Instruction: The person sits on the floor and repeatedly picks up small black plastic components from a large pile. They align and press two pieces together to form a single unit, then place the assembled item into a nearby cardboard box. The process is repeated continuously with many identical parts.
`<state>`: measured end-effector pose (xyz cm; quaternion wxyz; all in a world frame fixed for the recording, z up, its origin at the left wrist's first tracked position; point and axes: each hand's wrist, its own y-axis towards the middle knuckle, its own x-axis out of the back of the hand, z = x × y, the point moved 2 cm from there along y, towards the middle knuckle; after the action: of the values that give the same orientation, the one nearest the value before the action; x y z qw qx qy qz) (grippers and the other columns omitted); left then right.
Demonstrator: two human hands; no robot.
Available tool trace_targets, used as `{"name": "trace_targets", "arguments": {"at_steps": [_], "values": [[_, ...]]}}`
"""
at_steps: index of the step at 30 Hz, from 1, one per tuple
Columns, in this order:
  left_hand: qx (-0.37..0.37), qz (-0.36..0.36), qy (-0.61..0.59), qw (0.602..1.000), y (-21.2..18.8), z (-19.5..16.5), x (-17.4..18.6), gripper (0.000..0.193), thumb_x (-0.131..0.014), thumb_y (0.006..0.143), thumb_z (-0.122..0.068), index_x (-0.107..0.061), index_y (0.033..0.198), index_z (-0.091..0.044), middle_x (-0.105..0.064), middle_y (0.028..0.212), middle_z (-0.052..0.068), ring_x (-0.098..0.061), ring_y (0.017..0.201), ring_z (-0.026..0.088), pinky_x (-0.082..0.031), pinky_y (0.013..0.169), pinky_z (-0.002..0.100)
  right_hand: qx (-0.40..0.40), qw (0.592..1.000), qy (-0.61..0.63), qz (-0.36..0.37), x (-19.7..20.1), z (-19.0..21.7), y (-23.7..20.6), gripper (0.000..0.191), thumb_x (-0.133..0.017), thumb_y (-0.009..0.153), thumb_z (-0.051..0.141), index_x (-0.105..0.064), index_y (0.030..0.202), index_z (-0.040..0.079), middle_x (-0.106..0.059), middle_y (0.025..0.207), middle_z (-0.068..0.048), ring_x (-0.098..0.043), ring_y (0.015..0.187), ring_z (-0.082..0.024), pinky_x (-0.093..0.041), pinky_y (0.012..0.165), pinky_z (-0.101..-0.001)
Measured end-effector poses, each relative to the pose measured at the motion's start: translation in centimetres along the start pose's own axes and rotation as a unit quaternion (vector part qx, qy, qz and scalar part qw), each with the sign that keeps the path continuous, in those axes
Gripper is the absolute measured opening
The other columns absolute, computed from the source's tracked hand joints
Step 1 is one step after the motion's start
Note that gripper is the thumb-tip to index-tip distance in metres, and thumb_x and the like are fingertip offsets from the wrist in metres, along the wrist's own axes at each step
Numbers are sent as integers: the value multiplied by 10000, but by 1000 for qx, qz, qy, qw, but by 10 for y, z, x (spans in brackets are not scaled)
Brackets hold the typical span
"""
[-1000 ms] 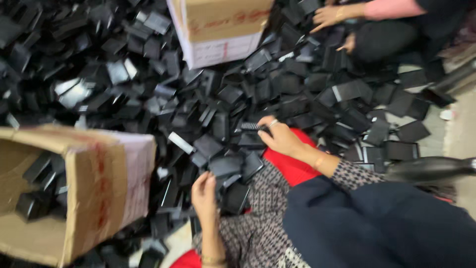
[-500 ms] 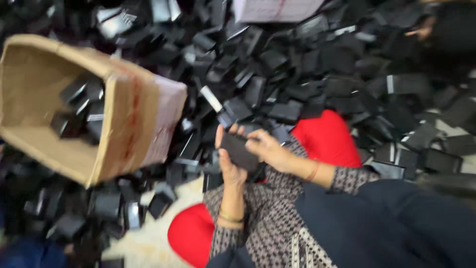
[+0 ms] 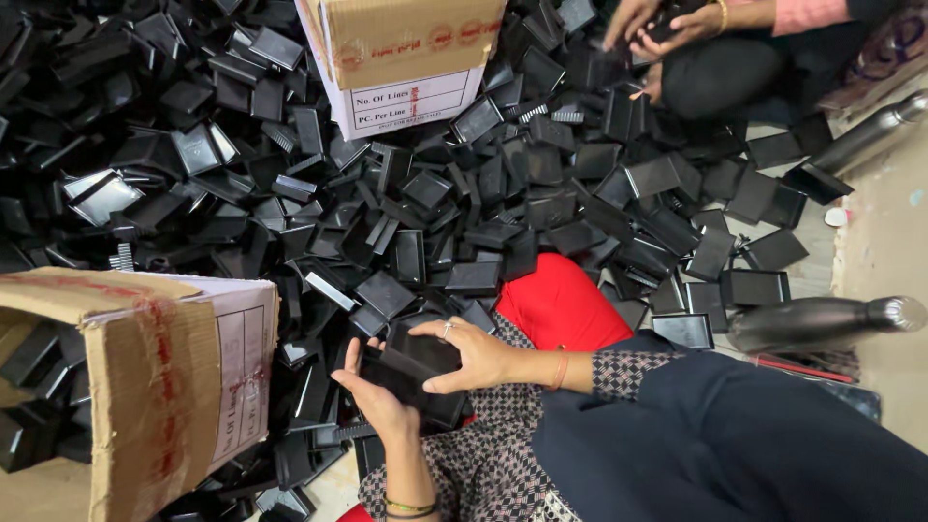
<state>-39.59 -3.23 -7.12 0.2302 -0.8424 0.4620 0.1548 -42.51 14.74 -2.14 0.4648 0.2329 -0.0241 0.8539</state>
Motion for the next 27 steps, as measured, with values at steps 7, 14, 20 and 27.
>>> {"name": "trace_targets", "arguments": {"at_steps": [7,14,20,27], "values": [[48,24,-36,998,-13,-3,-18,763,-259,1022,-652,-494,1452,-67,-624,1304,90,-617,1170,229,-506,1024,385,61,995,68,-27,-6,6,-2,784,-855,810,345,-561,1474,48,-620,1386,-209,-650,1259,-344,-519,1075,-388],[24,25,-78,996,-12,-14,-17,757,-281,1009,-658,-471,1442,-67,-633,1277,130,-623,1170,251,-525,1021,405,95,994,49,-36,-3,14,-9,735,-858,829,321,-602,1455,34,-618,1391,-251,-664,1247,-375,-521,1073,-404],[-8,50,-74,996,-26,-7,-26,742,-351,1036,-638,-458,1471,-47,-598,1293,149,-584,1206,267,-492,1047,416,51,997,52,-26,-6,18,-10,727,-856,809,350,-613,1431,65,-645,1378,-228,-686,1229,-354,-543,1062,-380],[-74,89,-37,993,-33,-32,-30,646,-583,916,-36,-367,1522,21,-520,1491,221,-513,1396,314,-415,1173,431,79,981,179,6,-25,-5,-2,663,-775,920,224,-491,1492,46,-575,1462,-229,-597,1297,-318,-481,1099,-365]]}}
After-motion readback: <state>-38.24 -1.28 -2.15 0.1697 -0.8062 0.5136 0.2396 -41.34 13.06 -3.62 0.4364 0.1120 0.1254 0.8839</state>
